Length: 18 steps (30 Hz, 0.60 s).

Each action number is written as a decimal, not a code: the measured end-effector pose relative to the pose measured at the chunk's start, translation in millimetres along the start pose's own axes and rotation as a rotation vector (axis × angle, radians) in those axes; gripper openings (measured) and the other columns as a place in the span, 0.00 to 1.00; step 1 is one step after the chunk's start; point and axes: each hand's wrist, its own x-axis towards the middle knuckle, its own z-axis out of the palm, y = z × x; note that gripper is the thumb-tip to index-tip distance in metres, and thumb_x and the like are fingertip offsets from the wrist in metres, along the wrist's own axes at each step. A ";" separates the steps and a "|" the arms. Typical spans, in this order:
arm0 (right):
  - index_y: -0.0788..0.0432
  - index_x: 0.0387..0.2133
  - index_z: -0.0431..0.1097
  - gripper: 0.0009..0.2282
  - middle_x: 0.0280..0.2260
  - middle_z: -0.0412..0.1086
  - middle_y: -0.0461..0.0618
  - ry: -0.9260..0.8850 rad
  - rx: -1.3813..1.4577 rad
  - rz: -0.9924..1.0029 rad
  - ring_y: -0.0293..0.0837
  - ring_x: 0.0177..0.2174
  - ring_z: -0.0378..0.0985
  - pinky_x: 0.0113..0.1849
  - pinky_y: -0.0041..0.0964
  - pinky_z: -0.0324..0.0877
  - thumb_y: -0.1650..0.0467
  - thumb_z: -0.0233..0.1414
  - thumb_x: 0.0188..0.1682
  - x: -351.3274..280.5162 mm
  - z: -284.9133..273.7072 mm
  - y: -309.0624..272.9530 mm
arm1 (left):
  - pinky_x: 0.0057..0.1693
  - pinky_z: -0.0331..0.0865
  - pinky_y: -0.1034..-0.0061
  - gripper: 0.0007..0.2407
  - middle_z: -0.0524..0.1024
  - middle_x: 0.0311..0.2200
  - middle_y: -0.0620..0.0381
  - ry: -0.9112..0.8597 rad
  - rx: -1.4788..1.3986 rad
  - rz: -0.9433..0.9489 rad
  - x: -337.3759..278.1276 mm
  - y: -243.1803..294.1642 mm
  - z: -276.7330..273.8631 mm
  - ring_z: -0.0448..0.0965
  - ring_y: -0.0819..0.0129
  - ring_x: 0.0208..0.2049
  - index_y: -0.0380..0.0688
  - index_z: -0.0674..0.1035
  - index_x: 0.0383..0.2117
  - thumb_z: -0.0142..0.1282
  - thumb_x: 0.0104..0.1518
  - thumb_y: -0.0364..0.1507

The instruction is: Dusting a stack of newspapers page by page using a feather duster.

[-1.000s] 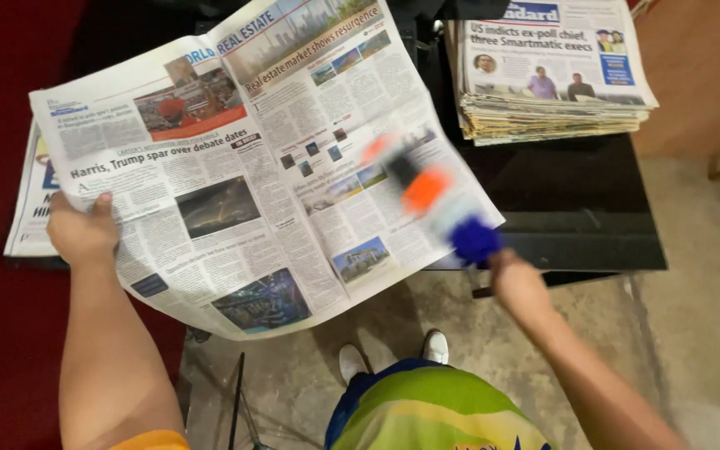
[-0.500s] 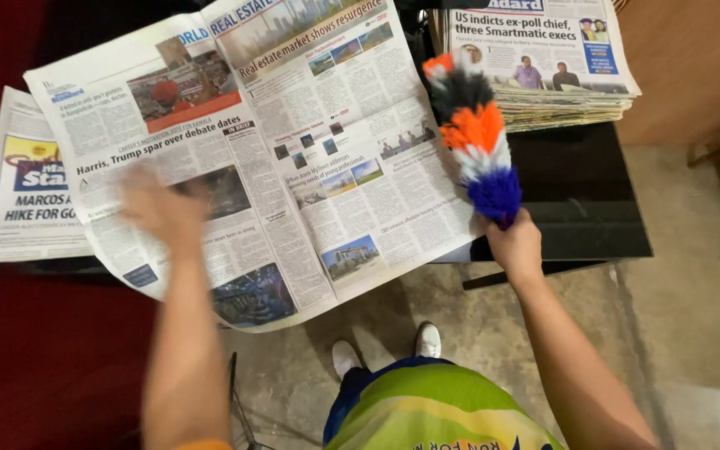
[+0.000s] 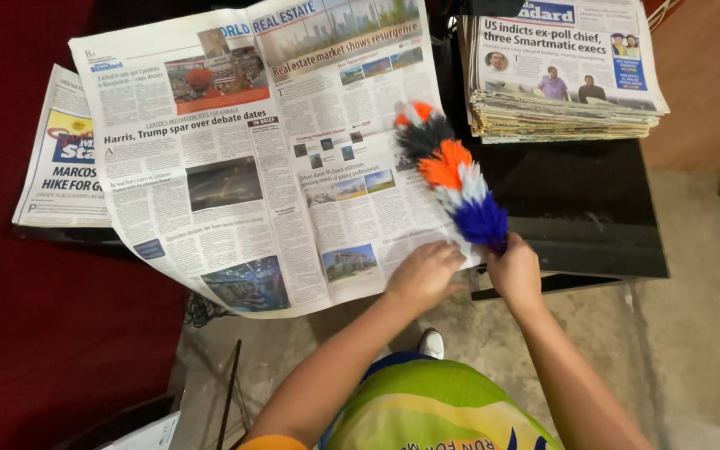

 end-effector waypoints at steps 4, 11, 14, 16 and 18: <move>0.67 0.32 0.73 0.12 0.24 0.69 0.59 -0.073 0.448 0.137 0.55 0.26 0.73 0.26 0.48 0.68 0.69 0.63 0.42 -10.1 0.5 16.8 | 0.53 0.73 0.62 0.12 0.78 0.39 0.54 0.130 0.188 0.107 -6.5 5.7 29.0 0.81 0.53 0.45 0.49 0.80 0.36 0.62 0.47 0.36; 0.60 0.24 0.64 0.12 0.16 0.57 0.42 -0.191 1.160 0.387 0.29 0.11 0.49 0.14 0.24 0.48 0.76 0.64 0.43 -44.8 -40.9 -4.4 | 0.41 0.79 0.68 0.09 0.79 0.29 0.59 0.200 0.023 -0.130 -33.7 23.5 26.1 0.84 0.60 0.33 0.53 0.80 0.43 0.55 0.56 0.27; 0.64 0.31 0.66 0.11 0.25 0.72 0.57 -0.215 1.173 0.380 0.28 0.12 0.48 0.15 0.23 0.47 0.72 0.63 0.48 -49.4 -56.6 -20.8 | 0.44 0.79 0.70 0.11 0.84 0.31 0.61 0.176 -0.223 -0.304 -39.4 24.0 3.3 0.85 0.62 0.37 0.58 0.83 0.44 0.57 0.57 0.27; 0.65 0.34 0.64 0.12 0.29 0.73 0.60 -0.233 1.179 0.392 0.28 0.12 0.47 0.15 0.22 0.47 0.69 0.59 0.52 -46.1 -57.1 -20.8 | 0.44 0.79 0.70 0.10 0.84 0.30 0.61 0.191 -0.303 -0.413 -33.2 33.7 -23.8 0.86 0.62 0.37 0.58 0.84 0.41 0.61 0.53 0.28; 0.66 0.37 0.63 0.13 0.32 0.75 0.64 -0.254 1.186 0.403 0.27 0.12 0.47 0.15 0.22 0.46 0.66 0.56 0.56 -45.5 -59.2 -26.5 | 0.43 0.79 0.69 0.10 0.85 0.28 0.61 0.207 -0.382 -0.523 -30.5 39.6 -50.0 0.86 0.62 0.37 0.58 0.86 0.39 0.66 0.50 0.30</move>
